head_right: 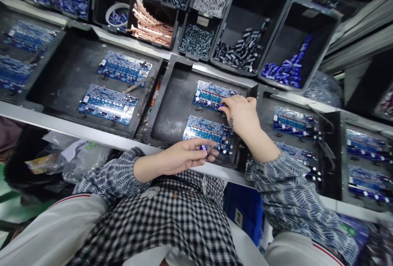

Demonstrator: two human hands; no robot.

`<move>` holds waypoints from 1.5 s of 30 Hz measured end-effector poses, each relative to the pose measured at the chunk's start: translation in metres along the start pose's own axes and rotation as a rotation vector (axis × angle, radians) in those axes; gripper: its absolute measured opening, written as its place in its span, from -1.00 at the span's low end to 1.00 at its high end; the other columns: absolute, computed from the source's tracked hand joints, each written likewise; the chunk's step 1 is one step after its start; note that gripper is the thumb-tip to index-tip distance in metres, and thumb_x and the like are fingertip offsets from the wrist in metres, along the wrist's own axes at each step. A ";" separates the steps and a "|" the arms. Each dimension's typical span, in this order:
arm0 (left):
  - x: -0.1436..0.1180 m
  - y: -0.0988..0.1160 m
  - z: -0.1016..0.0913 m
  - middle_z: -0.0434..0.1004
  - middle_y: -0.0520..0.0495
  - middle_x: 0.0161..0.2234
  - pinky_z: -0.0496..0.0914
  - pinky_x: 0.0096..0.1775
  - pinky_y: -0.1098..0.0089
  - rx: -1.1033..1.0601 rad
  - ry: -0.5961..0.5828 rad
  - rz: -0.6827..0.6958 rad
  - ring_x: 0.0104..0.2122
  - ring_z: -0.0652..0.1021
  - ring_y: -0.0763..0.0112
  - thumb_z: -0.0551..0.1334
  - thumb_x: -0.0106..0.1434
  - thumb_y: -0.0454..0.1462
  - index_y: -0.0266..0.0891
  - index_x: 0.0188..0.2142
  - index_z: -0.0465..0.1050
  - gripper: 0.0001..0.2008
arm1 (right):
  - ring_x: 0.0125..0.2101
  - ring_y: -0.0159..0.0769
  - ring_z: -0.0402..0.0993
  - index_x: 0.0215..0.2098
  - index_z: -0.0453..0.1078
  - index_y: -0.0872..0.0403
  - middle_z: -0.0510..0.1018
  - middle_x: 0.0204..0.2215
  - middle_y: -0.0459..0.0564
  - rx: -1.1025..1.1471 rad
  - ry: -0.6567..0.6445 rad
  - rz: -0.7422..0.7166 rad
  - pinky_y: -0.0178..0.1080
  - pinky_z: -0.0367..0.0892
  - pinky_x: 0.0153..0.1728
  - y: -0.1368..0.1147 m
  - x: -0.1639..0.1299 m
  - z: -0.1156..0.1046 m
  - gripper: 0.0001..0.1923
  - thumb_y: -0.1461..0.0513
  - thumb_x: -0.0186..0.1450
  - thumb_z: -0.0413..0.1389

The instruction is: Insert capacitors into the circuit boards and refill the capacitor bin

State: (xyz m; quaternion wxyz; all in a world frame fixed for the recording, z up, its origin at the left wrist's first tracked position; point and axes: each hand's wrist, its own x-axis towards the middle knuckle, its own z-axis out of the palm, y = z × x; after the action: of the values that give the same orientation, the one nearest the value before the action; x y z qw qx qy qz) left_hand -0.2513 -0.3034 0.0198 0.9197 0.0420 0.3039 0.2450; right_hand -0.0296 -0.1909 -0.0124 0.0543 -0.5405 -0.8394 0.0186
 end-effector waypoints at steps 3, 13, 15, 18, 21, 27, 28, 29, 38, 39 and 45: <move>0.003 -0.005 -0.009 0.60 -0.10 -0.28 0.18 -0.45 0.58 0.144 -0.045 0.091 -0.38 0.49 0.59 0.36 0.32 -0.37 -0.33 -0.09 0.57 -0.83 | 0.00 0.07 0.49 -0.15 0.58 0.01 0.68 -0.14 0.14 -0.032 0.011 -0.027 0.09 0.13 0.02 -0.001 0.003 0.001 -0.71 0.10 0.45 0.04; 0.001 -0.015 -0.021 0.35 0.06 -0.44 0.03 -0.48 0.52 0.285 -0.071 0.206 -0.51 0.21 0.65 0.46 0.13 0.09 -0.36 -0.32 0.49 -0.48 | -0.13 -0.08 0.59 0.18 0.44 -0.01 0.65 -0.07 0.09 0.437 -0.024 -0.183 -0.04 0.46 -0.10 -0.044 -0.044 -0.040 -0.54 -0.04 0.43 0.12; -0.001 -0.016 -0.019 0.27 0.10 -0.47 0.04 -0.47 0.52 0.271 -0.058 0.135 -0.52 0.21 0.63 0.46 0.17 -0.03 -0.32 -0.36 0.43 -0.60 | -0.22 -0.19 0.61 0.08 0.51 -0.07 0.67 -0.18 0.00 0.603 -0.133 -0.294 -0.16 0.49 -0.17 -0.052 -0.066 -0.051 -0.66 0.00 0.45 0.11; -0.005 -0.019 -0.016 0.28 0.12 -0.45 0.14 -0.43 0.54 0.202 -0.075 0.026 -0.49 0.28 0.62 0.43 0.12 -0.34 -0.30 -0.31 0.45 -0.80 | -0.22 -0.17 0.63 -0.08 0.58 -0.07 0.69 -0.24 0.00 0.571 -0.131 -0.240 -0.12 0.49 -0.16 -0.054 -0.088 -0.049 -0.75 0.06 0.47 0.09; -0.008 -0.024 -0.015 0.42 0.05 -0.33 0.34 -0.23 0.51 0.108 -0.096 -0.049 -0.36 0.47 0.59 0.32 -0.07 -0.57 -0.31 -0.29 0.47 -0.67 | -0.15 -0.06 0.62 -0.15 0.59 -0.06 0.70 -0.21 0.05 0.366 -0.023 -0.099 0.00 0.41 -0.09 -0.049 -0.099 -0.032 -0.74 0.05 0.46 0.08; -0.011 -0.031 -0.024 0.56 -0.03 -0.29 0.39 -0.22 0.54 0.135 -0.074 -0.061 -0.36 0.54 0.61 0.43 0.18 -0.39 -0.35 -0.28 0.54 -0.87 | -0.01 -0.03 0.57 -0.10 0.58 -0.03 0.70 -0.12 0.08 0.177 -0.013 -0.074 0.02 0.21 -0.03 -0.051 -0.107 -0.007 -0.69 0.08 0.49 0.01; -0.011 -0.032 -0.025 0.57 -0.02 -0.31 0.36 -0.29 0.56 0.138 -0.064 -0.053 -0.43 0.49 0.64 0.44 0.21 -0.35 -0.35 -0.26 0.56 -0.87 | -0.01 -0.03 0.56 -0.10 0.58 -0.04 0.71 -0.12 0.07 0.158 -0.014 -0.078 0.02 0.19 -0.03 -0.052 -0.107 -0.005 -0.69 0.08 0.50 0.00; -0.012 -0.033 -0.026 0.57 -0.02 -0.32 0.35 -0.33 0.57 0.126 -0.054 -0.045 -0.46 0.47 0.66 0.43 0.23 -0.35 -0.35 -0.24 0.58 -0.87 | -0.01 -0.04 0.56 -0.11 0.58 -0.04 0.71 -0.13 0.06 0.136 -0.011 -0.085 0.01 0.17 -0.03 -0.052 -0.107 -0.004 -0.68 0.08 0.50 -0.01; -0.018 -0.037 -0.025 0.64 -0.13 -0.26 0.42 -0.21 0.54 -0.015 -0.011 -0.075 -0.38 0.58 0.59 0.21 0.43 -0.47 -0.36 -0.23 0.54 -0.86 | -0.07 -0.08 0.58 -0.13 0.58 -0.03 0.71 -0.15 0.06 0.045 0.022 -0.102 -0.01 0.13 -0.07 -0.052 -0.107 0.004 -0.67 0.09 0.51 -0.02; -0.018 -0.037 -0.026 0.63 -0.11 -0.29 0.41 -0.25 0.56 -0.009 -0.006 -0.078 -0.41 0.56 0.61 0.21 0.45 -0.44 -0.36 -0.27 0.51 -0.85 | -0.08 -0.08 0.58 -0.12 0.58 -0.02 0.71 -0.15 0.06 0.043 0.028 -0.105 0.00 0.14 -0.07 -0.053 -0.108 0.003 -0.67 0.09 0.51 -0.02; -0.019 -0.035 -0.031 0.49 0.01 -0.40 0.33 -0.39 0.63 0.000 0.026 -0.045 -0.49 0.45 0.67 0.35 0.39 -0.32 -0.35 -0.30 0.47 -0.85 | 0.01 0.01 0.55 -0.10 0.59 0.00 0.72 -0.20 0.08 0.008 0.021 -0.098 0.07 0.16 -0.02 -0.065 -0.111 -0.002 -0.72 0.11 0.49 0.05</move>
State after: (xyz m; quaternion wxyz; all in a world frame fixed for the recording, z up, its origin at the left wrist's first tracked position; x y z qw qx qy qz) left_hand -0.2678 -0.3452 -0.0023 0.9209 0.0320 0.3169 0.2245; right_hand -0.0431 -0.3186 -0.0125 0.0660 -0.4985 -0.8643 0.0135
